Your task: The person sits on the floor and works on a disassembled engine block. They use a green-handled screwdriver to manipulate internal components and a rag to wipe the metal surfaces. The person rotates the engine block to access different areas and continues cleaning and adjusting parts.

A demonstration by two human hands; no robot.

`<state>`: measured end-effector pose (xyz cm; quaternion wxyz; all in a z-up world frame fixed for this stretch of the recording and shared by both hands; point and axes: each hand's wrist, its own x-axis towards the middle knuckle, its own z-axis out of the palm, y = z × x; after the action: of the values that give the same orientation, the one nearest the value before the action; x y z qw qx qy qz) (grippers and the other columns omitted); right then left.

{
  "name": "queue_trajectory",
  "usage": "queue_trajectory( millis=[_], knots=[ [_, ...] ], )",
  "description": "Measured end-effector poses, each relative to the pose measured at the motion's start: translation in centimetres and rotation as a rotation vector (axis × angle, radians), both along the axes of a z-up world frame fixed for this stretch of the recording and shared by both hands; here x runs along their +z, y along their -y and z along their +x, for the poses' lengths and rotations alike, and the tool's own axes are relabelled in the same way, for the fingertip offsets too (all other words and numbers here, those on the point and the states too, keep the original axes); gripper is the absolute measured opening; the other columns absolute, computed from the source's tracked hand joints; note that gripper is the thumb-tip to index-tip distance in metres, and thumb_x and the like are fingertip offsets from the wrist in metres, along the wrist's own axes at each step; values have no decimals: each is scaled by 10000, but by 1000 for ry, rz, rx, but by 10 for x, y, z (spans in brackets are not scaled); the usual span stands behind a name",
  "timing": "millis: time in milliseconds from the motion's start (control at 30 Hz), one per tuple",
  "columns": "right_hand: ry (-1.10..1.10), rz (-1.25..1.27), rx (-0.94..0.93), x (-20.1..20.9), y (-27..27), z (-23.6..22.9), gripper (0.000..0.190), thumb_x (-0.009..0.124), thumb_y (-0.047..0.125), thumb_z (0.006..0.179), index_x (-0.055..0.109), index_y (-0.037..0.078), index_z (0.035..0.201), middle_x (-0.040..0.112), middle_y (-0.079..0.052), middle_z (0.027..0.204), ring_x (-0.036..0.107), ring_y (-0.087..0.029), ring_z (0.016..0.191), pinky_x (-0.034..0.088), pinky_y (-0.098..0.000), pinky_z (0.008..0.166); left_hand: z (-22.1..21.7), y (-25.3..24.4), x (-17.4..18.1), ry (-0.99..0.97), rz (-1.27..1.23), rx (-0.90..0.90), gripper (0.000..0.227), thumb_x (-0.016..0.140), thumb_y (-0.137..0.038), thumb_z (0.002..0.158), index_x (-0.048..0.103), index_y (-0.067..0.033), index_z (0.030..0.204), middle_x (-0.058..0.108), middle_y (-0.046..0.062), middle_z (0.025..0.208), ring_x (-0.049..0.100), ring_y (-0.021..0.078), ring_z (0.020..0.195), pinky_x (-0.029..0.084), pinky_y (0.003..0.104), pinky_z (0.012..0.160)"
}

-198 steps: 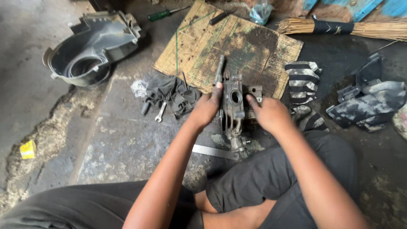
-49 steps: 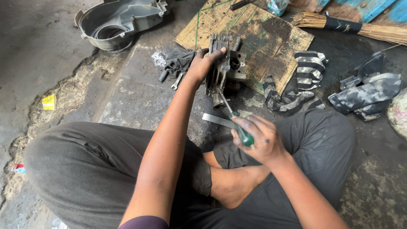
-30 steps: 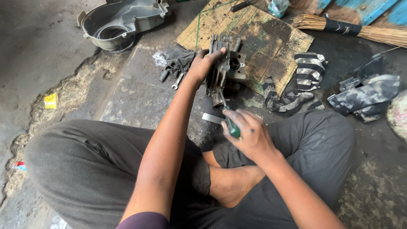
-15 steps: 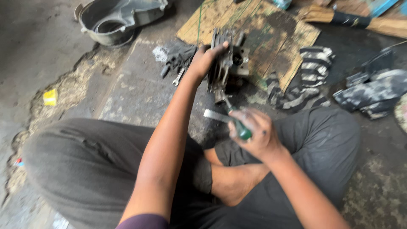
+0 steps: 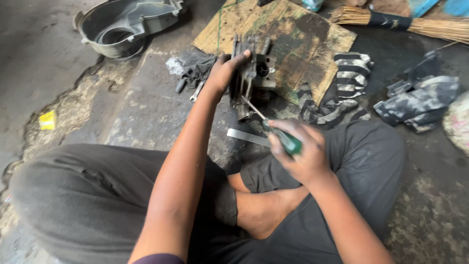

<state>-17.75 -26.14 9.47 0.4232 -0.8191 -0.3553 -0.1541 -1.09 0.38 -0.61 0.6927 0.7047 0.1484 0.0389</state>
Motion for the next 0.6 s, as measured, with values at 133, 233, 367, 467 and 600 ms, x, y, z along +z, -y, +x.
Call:
queue_trajectory(
  millis=[133,233,367,467,600],
  knots=[
    [127,-255,21,-11,-18,19,308,726,255,946,709,116,1220,730,-182,1063,723,-340,886,586,-392,765,-2,1,-2,-28,-11,7,1142,761,-666,685,448,149,1420,615,276,1377,621,316,1262,453,364,1062],
    [42,-150,36,-5,-12,11,287,715,287,941,703,126,1179,725,-156,1007,736,-313,878,587,-377,765,8,3,-5,5,-35,4,1174,777,-658,710,378,163,1447,575,289,1401,592,314,1293,440,362,1085],
    [-77,-43,28,-6,-17,12,247,704,283,983,693,101,1149,749,-124,993,750,-265,842,591,-357,742,7,-2,-11,-15,-4,-22,1115,730,-682,677,516,145,1395,655,288,1354,642,335,1252,467,377,1058],
    [35,-86,44,-2,-9,17,263,713,269,960,702,95,1157,748,-123,1016,739,-262,855,595,-359,746,4,-3,-7,-52,53,5,1149,754,-698,719,440,145,1433,558,301,1401,564,340,1304,414,388,1096],
    [67,-127,80,-11,-3,2,277,714,281,925,724,100,1134,737,-113,956,733,-247,823,601,-354,716,-10,-17,18,-165,235,-166,1125,690,-789,719,527,87,1405,618,257,1360,613,338,1248,470,430,1042]
  ],
)
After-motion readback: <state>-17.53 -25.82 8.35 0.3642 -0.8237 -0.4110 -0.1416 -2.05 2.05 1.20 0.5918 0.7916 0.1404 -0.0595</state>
